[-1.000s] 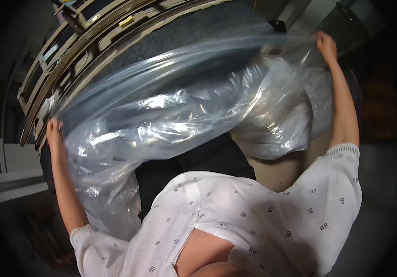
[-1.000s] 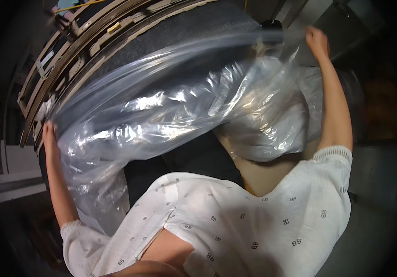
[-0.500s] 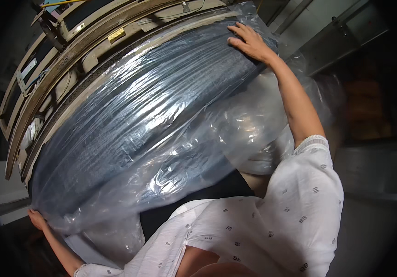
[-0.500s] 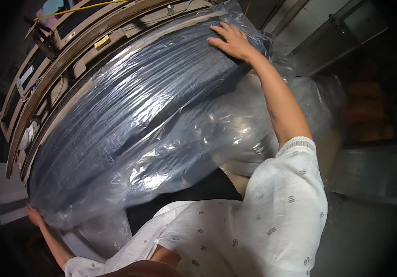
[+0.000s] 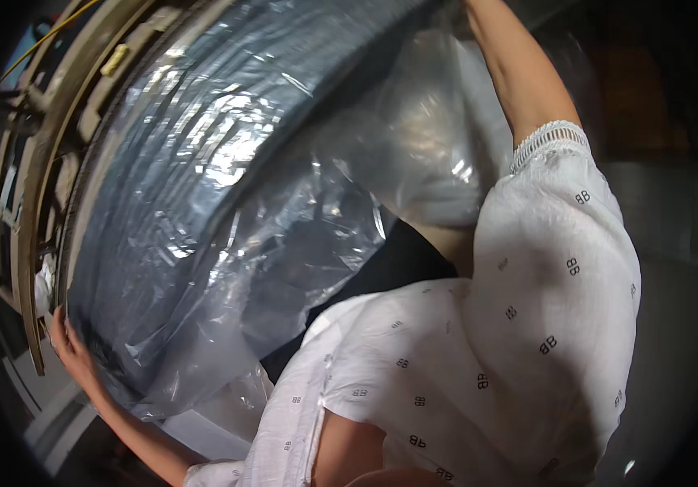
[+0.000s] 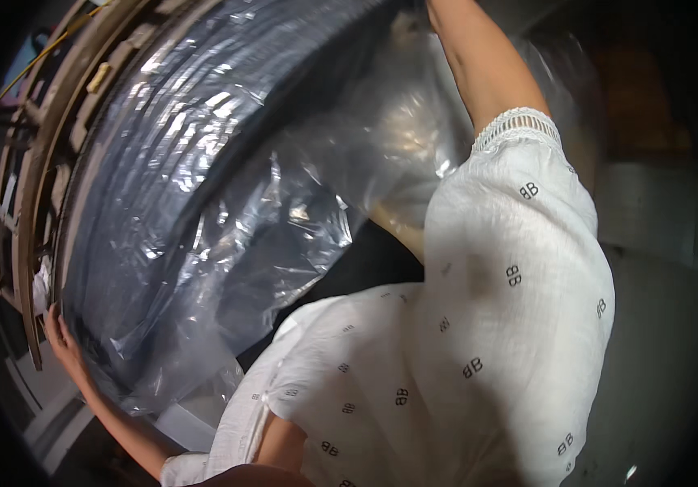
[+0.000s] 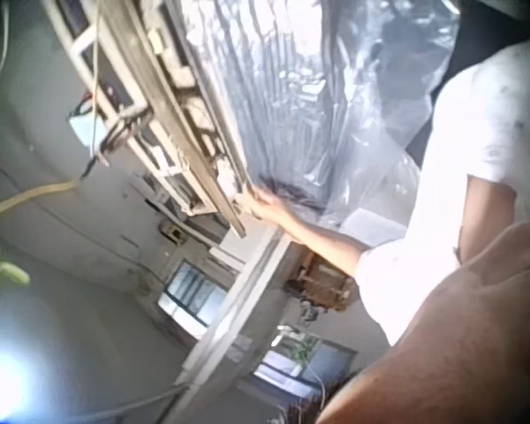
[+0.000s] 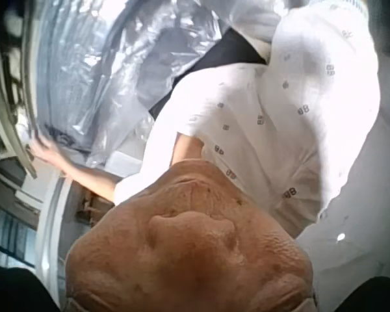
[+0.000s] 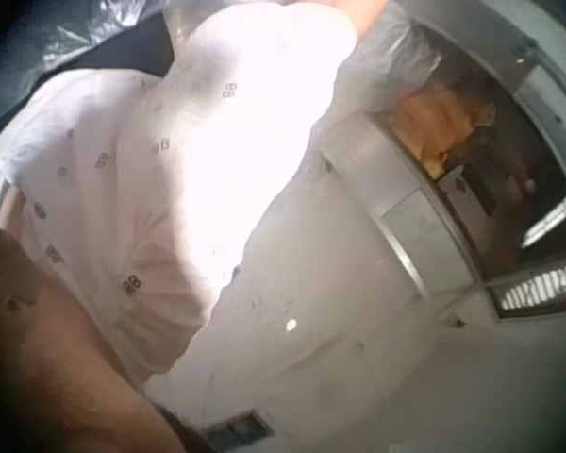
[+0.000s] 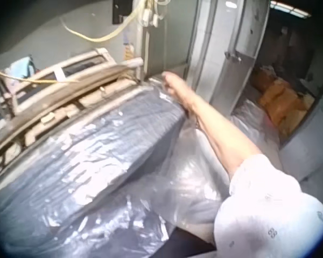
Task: Packaging black foam or rubber components into large plastic bags.
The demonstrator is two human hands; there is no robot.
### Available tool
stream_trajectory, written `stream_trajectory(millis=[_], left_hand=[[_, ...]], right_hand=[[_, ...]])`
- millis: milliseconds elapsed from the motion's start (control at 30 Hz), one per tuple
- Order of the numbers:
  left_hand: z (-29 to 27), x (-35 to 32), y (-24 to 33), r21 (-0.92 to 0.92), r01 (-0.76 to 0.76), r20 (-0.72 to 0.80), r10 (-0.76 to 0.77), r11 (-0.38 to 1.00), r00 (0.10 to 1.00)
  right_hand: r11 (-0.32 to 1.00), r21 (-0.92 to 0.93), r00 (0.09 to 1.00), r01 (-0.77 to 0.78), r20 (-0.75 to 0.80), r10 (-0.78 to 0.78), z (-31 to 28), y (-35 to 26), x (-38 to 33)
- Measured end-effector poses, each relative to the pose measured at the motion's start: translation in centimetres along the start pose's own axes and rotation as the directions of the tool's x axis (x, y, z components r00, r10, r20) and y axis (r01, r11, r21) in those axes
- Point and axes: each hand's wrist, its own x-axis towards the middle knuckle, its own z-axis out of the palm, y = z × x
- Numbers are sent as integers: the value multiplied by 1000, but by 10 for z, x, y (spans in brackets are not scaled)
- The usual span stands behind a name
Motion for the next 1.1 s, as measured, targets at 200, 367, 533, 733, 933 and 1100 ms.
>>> stream_trajectory(millis=[200,367,533,733,933,1100], left_hand=[[51,8,229,-338,-212,253,305,917,918],[81,35,223,-244,-161,59,180,956,982],[103,52,233,-164,-219,3,223,962,975],[97,54,228,-255,-185,-23,185,949,982],[98,61,231,-311,-126,-24,124,942,992],[96,61,226,-302,-188,-48,183,935,982]], right_hand=[[841,-368,914,-397,-243,325,-225,144,-69],[784,-26,670,-620,-537,513,-184,253,-167],[776,-249,739,-580,-562,372,-156,356,-193],[142,-547,550,-825,-720,424,-120,267,-238],[641,172,473,-748,-541,696,-213,272,-312],[846,419,359,-330,-773,523,-265,196,-349]])
